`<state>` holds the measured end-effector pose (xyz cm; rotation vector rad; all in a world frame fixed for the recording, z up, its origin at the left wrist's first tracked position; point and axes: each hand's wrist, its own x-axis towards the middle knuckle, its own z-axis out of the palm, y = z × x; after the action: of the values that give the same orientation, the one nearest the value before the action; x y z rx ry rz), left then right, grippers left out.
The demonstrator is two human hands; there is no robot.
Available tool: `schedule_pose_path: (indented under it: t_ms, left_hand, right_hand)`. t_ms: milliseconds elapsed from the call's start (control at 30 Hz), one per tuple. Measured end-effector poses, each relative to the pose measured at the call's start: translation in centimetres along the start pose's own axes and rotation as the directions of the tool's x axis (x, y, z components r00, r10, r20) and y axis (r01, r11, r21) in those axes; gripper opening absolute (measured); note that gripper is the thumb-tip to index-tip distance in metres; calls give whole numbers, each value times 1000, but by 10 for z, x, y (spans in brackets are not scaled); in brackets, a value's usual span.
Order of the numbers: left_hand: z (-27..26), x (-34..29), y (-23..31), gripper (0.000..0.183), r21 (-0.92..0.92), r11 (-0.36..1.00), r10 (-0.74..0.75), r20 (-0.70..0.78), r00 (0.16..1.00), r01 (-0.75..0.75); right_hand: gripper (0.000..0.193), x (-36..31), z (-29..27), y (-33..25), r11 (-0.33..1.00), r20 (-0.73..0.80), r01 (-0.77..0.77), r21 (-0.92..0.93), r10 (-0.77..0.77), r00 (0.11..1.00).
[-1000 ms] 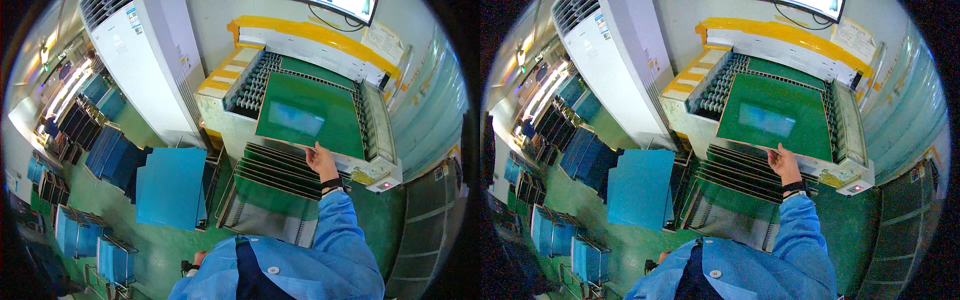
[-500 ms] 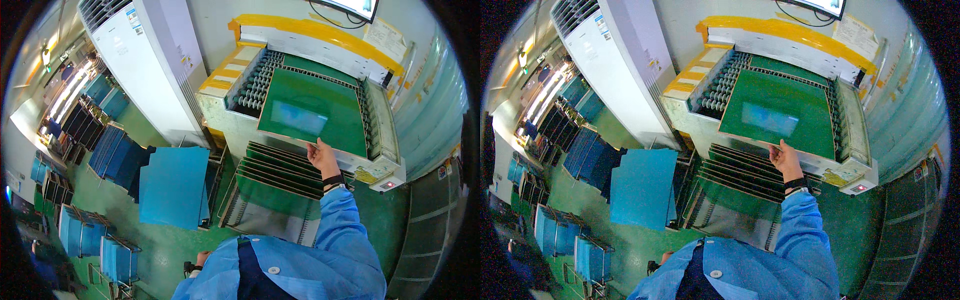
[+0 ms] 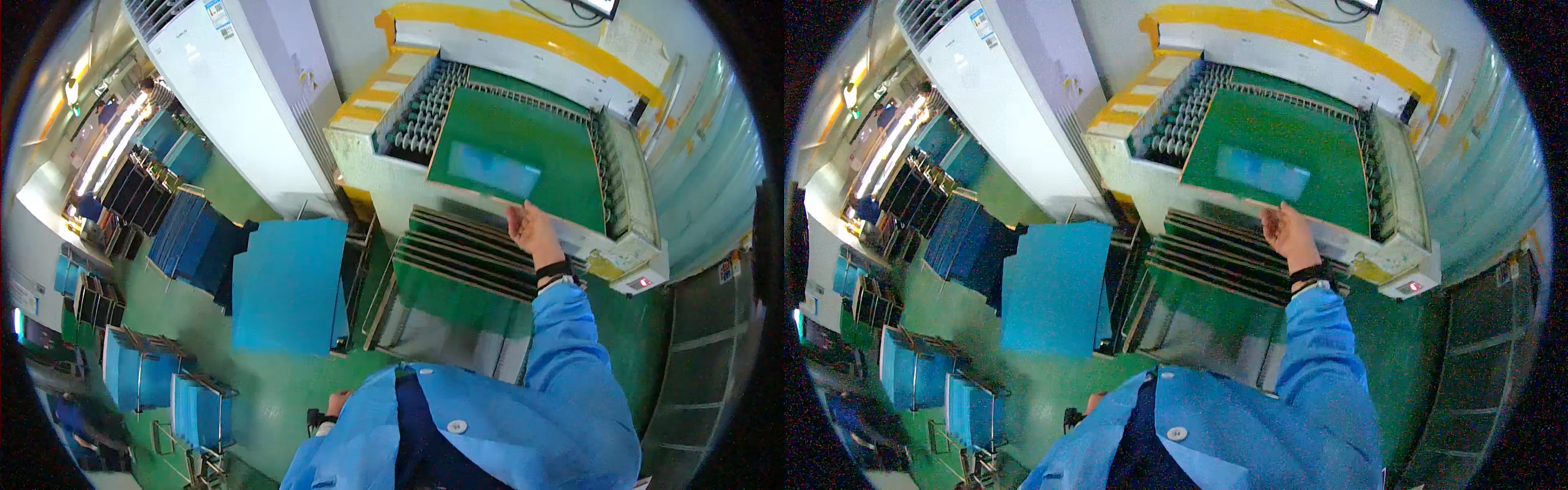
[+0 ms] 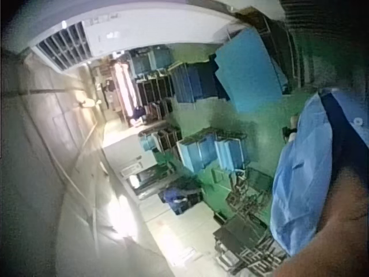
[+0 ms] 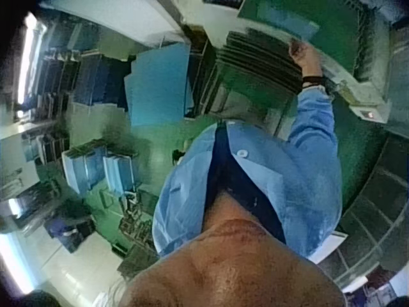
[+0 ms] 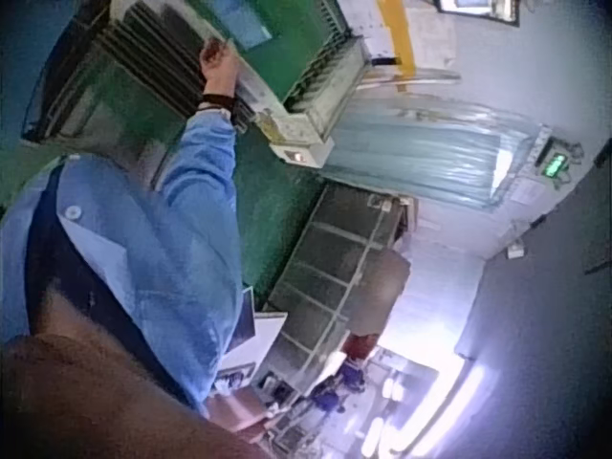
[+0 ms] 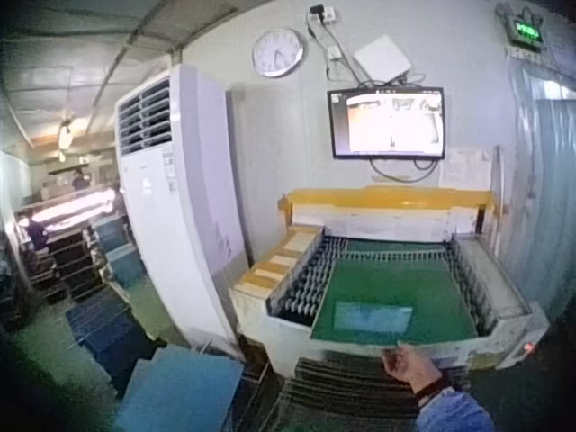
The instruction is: Moving a metal rack and loading green boards from a slot rack onto the roller intake of a processing machine.
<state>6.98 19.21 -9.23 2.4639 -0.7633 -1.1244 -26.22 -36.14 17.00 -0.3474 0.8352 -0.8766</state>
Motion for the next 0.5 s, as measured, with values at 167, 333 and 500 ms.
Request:
schedule_pose_path:
  t_ms: [167,333,500]
  left_hand:
    - [6,14,-20,41,-99,995,4,11,1000,-3]
    - [-3,14,-10,42,-14,999,-38,53,998,38]
    - [-7,3,-2,40,-100,995,-17,55,998,22]
  right_hand:
    - [34,-28,8,9,987,39,31,-157,-25,999]
    - [35,-81,30,36,873,80,117,-473,-89,993]
    - [32,-129,39,68,614,177,268,-743,-205,963]
